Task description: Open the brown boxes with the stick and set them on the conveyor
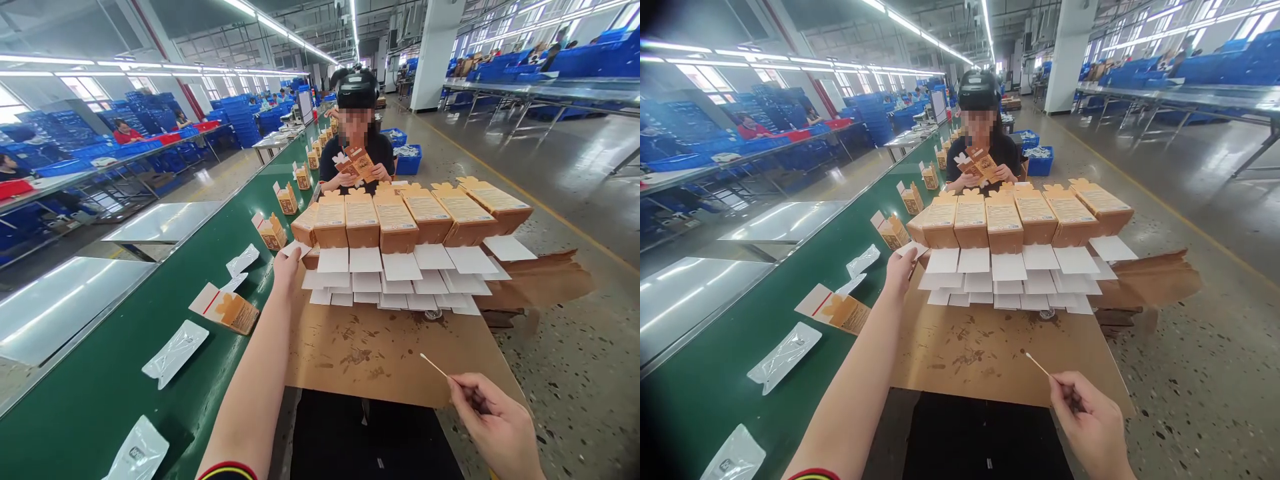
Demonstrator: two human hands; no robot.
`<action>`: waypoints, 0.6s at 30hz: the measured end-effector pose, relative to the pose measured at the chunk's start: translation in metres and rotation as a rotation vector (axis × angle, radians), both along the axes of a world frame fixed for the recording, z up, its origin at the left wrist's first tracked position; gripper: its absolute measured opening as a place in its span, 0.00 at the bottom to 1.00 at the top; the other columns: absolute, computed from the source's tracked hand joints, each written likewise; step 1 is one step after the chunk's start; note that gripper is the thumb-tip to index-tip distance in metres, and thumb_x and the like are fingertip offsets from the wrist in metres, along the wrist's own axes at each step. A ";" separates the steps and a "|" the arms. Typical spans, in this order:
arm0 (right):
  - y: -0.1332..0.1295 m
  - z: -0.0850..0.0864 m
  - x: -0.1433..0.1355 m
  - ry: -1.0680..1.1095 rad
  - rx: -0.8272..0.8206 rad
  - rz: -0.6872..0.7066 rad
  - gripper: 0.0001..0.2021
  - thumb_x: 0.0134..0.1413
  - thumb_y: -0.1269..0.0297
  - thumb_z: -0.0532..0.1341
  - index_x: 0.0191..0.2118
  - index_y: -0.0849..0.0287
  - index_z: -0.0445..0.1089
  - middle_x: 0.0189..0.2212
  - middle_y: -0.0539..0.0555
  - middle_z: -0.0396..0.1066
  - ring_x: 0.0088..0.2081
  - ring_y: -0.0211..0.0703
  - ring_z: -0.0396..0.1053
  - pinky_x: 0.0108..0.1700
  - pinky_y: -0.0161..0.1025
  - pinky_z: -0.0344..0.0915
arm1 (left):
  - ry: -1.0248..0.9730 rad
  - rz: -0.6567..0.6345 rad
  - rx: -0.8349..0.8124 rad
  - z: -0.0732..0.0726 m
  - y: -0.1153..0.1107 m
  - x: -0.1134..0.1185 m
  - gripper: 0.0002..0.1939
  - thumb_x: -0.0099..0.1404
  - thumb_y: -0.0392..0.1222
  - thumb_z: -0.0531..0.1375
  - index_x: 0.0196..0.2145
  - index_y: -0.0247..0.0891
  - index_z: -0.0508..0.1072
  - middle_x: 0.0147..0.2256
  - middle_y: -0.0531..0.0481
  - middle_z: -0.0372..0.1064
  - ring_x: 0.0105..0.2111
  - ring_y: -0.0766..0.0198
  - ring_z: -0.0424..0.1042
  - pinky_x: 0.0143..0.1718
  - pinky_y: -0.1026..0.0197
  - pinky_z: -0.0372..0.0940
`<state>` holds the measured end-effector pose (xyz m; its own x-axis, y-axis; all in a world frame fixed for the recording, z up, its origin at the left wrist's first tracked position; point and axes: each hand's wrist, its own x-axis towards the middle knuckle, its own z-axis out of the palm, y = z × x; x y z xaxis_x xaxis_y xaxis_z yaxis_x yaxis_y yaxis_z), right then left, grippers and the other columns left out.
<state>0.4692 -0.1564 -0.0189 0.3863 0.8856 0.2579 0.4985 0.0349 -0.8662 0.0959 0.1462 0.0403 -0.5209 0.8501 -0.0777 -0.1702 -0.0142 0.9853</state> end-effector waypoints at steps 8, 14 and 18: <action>0.023 0.009 0.020 -0.018 0.002 0.036 0.21 0.64 0.37 0.75 0.30 0.48 0.86 0.20 0.52 0.77 0.18 0.47 0.73 0.24 0.41 0.78 | -0.156 0.109 0.050 -0.011 -0.147 -0.020 0.29 0.52 0.51 0.85 0.47 0.44 0.81 0.50 0.45 0.87 0.43 0.57 0.84 0.46 0.54 0.81; 0.039 0.019 0.031 -0.068 0.044 0.010 0.17 0.64 0.42 0.74 0.30 0.48 0.85 0.19 0.50 0.76 0.17 0.44 0.72 0.23 0.39 0.74 | -0.194 0.082 -0.223 -0.068 -0.293 -0.003 0.47 0.49 0.63 0.91 0.61 0.48 0.82 0.58 0.43 0.87 0.54 0.46 0.89 0.58 0.47 0.83; 0.043 0.014 0.040 -0.115 0.074 0.023 0.15 0.66 0.45 0.73 0.31 0.47 0.86 0.20 0.50 0.77 0.18 0.44 0.72 0.22 0.39 0.72 | -0.033 -0.146 -0.328 -0.090 -0.349 0.000 0.50 0.58 0.71 0.86 0.69 0.46 0.80 0.61 0.35 0.86 0.59 0.37 0.88 0.62 0.42 0.83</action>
<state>0.5091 -0.1129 -0.0053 0.3307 0.8707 0.3640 0.5927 0.1086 -0.7981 0.0963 -0.2030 -0.0493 -0.3880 0.8424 -0.3739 -0.1792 0.3289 0.9272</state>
